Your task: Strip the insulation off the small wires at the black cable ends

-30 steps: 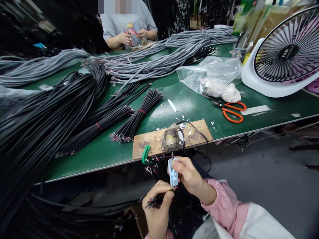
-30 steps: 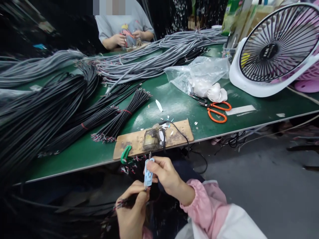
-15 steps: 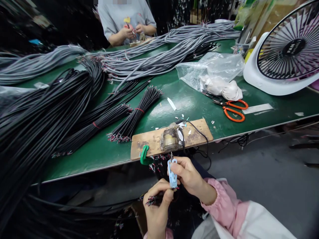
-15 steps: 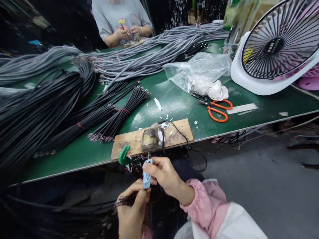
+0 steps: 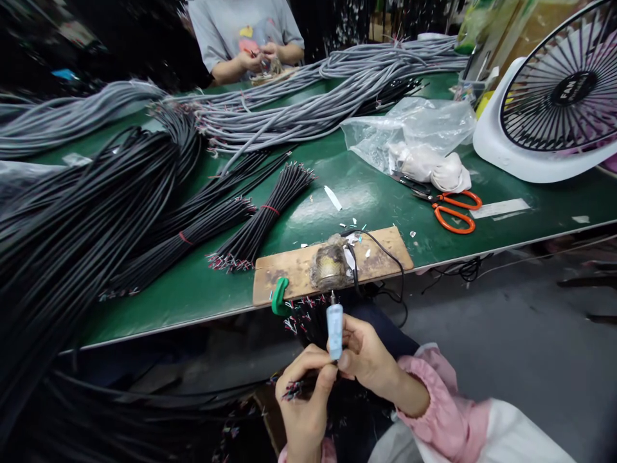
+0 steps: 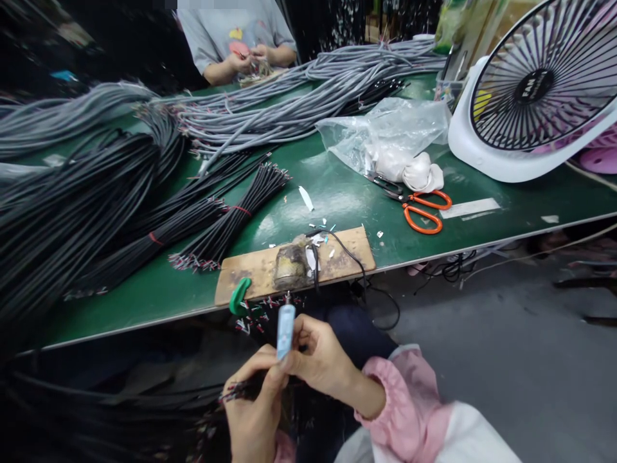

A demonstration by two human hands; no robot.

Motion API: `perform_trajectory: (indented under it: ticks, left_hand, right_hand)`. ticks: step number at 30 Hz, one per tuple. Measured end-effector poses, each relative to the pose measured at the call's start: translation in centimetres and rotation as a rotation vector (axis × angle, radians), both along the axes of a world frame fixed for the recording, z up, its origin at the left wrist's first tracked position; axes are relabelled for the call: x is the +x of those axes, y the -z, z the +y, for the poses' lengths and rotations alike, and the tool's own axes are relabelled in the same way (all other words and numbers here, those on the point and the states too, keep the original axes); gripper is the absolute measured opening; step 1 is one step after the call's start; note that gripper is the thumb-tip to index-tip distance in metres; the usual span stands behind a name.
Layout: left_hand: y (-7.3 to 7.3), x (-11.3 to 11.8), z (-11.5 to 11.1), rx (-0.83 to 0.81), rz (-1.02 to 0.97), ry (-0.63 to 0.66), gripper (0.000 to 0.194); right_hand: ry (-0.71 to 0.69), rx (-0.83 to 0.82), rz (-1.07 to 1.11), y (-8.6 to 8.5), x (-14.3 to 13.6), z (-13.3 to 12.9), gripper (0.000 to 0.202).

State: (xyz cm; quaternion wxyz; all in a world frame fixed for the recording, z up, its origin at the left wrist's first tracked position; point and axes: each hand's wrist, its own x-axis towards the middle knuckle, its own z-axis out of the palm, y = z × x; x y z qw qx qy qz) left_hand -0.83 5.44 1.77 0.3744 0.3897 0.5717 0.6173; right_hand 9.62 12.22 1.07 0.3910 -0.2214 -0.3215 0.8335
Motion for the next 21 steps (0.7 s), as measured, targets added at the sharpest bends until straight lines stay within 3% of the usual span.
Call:
perform_trajectory:
  ticks: [9,13,16,21]
  left_hand:
    - [-0.4,0.3,-1.5,-0.018,0.044,-0.008,0.020]
    - [0.7,0.0,-3.1,-0.047,0.093,0.025,0.021]
    - [1.8,0.0,-4.2,-0.067,0.135,0.050,0.021]
    - [3.4,1.2,-5.8,-0.008,0.321,-0.169,0.013]
  right_hand:
    - [0.009,-0.003,-0.007,0.5,0.5,-1.5,0.066]
    - [-0.061,0.101,-0.135,0.6,1.7,-2.6,0.054]
    - [-0.034,0.233,-0.263,0.8,2.7,-3.4,0.034]
    - [0.125,0.302,-0.452,2.4,3.9,-3.4,0.025]
